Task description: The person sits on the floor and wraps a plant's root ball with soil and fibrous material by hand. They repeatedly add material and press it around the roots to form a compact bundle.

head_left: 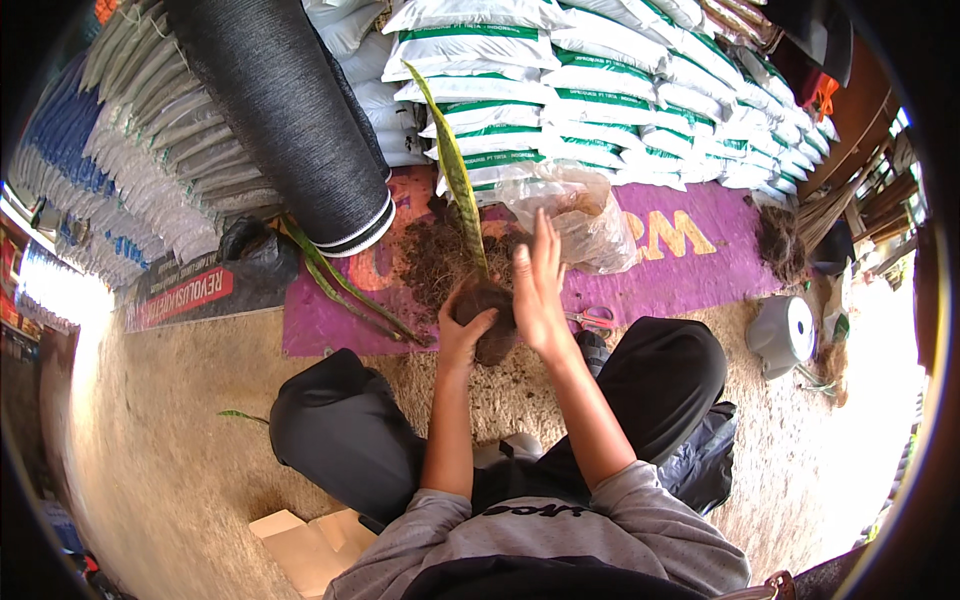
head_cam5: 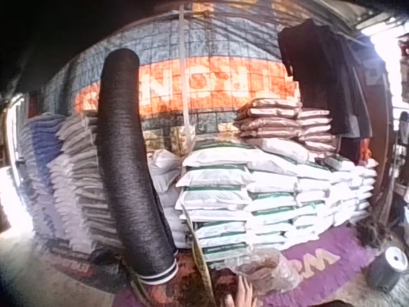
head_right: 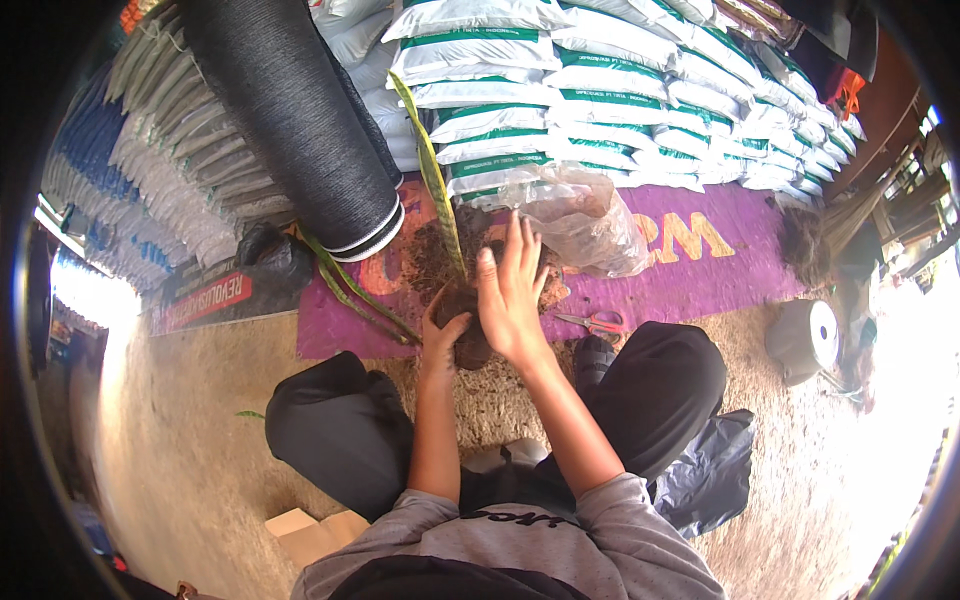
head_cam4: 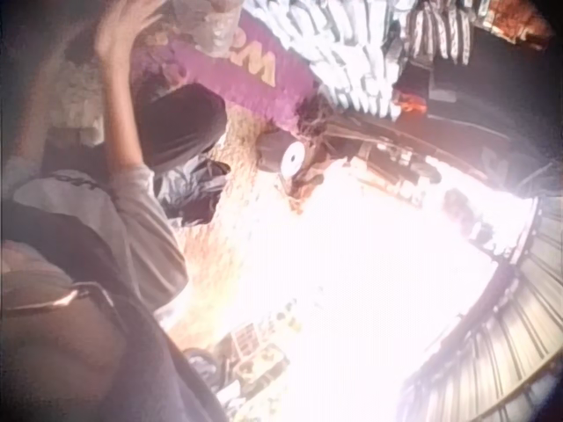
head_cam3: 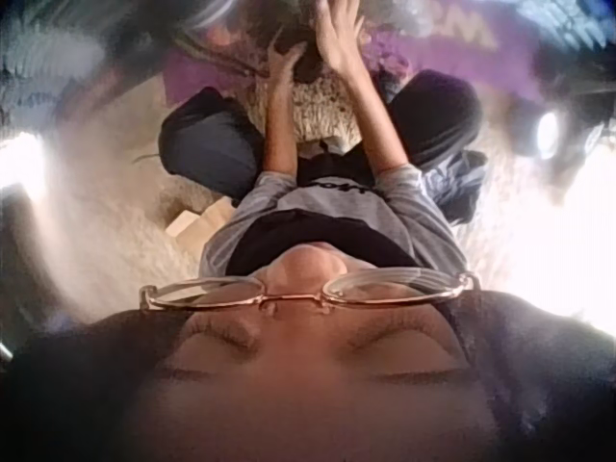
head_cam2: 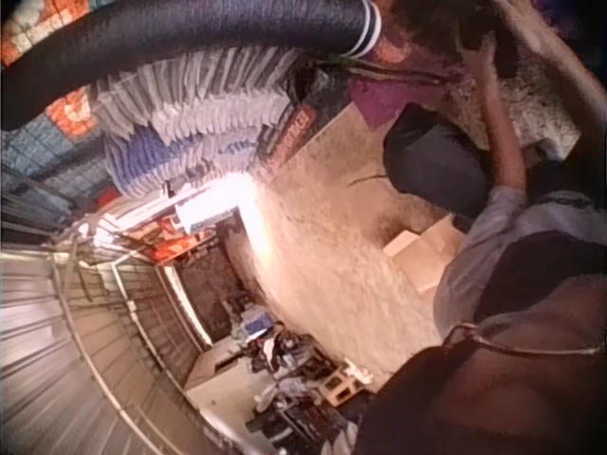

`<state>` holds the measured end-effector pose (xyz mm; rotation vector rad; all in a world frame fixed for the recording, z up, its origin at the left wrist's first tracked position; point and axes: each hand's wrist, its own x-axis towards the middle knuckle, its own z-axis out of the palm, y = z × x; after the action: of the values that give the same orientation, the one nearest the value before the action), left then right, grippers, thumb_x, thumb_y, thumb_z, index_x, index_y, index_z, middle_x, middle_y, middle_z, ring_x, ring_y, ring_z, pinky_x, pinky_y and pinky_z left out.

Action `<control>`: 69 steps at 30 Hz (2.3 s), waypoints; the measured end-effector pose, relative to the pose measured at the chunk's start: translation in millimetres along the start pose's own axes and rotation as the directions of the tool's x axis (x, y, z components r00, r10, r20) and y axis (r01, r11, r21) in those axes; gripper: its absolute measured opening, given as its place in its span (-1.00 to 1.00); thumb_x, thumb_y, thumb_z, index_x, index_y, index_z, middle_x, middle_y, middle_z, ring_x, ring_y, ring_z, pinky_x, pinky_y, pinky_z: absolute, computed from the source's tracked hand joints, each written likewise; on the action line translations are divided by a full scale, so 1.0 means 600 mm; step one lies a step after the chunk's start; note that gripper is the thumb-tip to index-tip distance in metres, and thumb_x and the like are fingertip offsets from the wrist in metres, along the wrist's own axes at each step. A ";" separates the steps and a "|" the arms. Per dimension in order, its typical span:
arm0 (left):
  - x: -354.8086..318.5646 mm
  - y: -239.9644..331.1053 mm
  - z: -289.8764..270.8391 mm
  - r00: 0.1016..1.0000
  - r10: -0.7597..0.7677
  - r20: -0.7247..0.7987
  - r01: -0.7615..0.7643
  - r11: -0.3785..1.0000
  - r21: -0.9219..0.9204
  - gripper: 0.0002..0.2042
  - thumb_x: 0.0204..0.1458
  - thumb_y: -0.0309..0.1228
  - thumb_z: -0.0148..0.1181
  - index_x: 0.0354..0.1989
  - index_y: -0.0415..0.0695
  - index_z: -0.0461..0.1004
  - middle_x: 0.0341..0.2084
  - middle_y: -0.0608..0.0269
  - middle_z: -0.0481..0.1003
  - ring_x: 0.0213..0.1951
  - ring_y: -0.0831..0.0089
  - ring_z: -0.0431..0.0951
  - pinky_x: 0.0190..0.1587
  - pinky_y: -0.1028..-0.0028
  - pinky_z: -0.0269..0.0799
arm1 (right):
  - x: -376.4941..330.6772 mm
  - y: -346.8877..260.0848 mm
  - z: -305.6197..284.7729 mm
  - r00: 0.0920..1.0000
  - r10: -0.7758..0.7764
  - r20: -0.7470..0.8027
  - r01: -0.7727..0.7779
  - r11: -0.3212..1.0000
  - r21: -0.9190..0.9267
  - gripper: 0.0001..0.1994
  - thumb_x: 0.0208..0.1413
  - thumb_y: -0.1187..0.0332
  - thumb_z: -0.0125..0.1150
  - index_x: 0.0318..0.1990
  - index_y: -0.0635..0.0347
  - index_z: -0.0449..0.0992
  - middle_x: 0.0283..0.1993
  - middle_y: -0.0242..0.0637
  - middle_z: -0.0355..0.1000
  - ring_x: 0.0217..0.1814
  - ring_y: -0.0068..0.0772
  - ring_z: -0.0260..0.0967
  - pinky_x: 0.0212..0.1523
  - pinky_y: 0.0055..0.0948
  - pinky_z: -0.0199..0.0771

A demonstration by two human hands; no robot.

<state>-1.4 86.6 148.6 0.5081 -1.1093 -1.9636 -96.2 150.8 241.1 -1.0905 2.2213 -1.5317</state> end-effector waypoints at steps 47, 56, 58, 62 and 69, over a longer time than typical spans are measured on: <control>-0.005 0.026 0.060 0.914 -0.333 -0.230 0.127 0.776 -0.618 -0.34 0.04 0.14 -0.21 0.19 -0.10 0.13 0.11 0.06 0.22 0.12 0.11 0.23 0.16 0.13 0.13 | -0.040 0.048 0.040 0.958 -0.276 -0.078 0.283 0.953 0.109 -0.25 -0.43 0.22 0.46 0.05 0.19 0.29 0.20 -0.06 0.15 0.29 -0.05 0.00 0.26 -0.02 -0.12; 0.015 -0.007 0.023 0.931 -0.230 -0.282 0.058 0.859 -0.509 -0.31 0.01 0.16 -0.19 0.14 -0.16 0.20 0.05 0.06 0.30 0.04 0.17 0.34 0.10 0.19 0.25 | -0.034 0.048 0.032 0.935 -0.354 0.012 0.354 0.930 -0.103 -0.06 -0.39 -0.09 0.34 0.18 0.27 0.17 0.25 -0.04 0.07 0.33 0.02 -0.05 0.28 0.15 -0.31; 0.018 -0.028 -0.004 0.974 -0.227 -0.012 0.138 0.634 -0.761 -0.31 -0.02 0.17 -0.15 0.11 -0.16 0.22 0.03 0.07 0.31 0.01 0.20 0.35 0.07 0.21 0.27 | -0.039 0.041 0.035 0.913 -0.401 0.070 0.406 0.909 -0.095 -0.03 -0.40 -0.11 0.33 0.19 0.31 0.15 0.24 -0.02 0.08 0.30 0.03 0.00 0.27 0.13 -0.23; 0.014 -0.039 0.004 0.936 -0.338 -0.098 0.126 0.580 -0.805 -0.33 -0.09 0.19 -0.07 0.02 -0.17 0.27 -0.11 0.14 0.34 -0.10 0.26 0.36 -0.03 0.29 0.30 | -0.048 0.058 0.063 0.867 -0.497 -0.036 0.491 0.864 -0.112 -0.29 -0.35 0.06 0.33 0.00 0.33 0.35 0.02 0.00 0.29 0.08 0.03 0.22 0.12 -0.10 0.16; 0.008 -0.026 0.011 0.908 -0.344 -0.237 0.179 0.832 -0.525 -0.36 -0.03 0.16 -0.11 0.01 -0.18 0.26 -0.13 0.13 0.35 -0.11 0.26 0.37 -0.05 0.29 0.31 | -0.042 0.075 0.065 0.875 -0.481 -0.049 0.474 0.874 -0.106 -0.37 -0.29 0.09 0.30 -0.03 0.29 0.39 -0.01 -0.06 0.33 0.08 -0.03 0.24 0.20 -0.01 0.02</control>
<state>-15.6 90.5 139.2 0.6968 -0.3121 -2.2004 -76.7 148.2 179.7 -1.7445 2.1904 -1.6810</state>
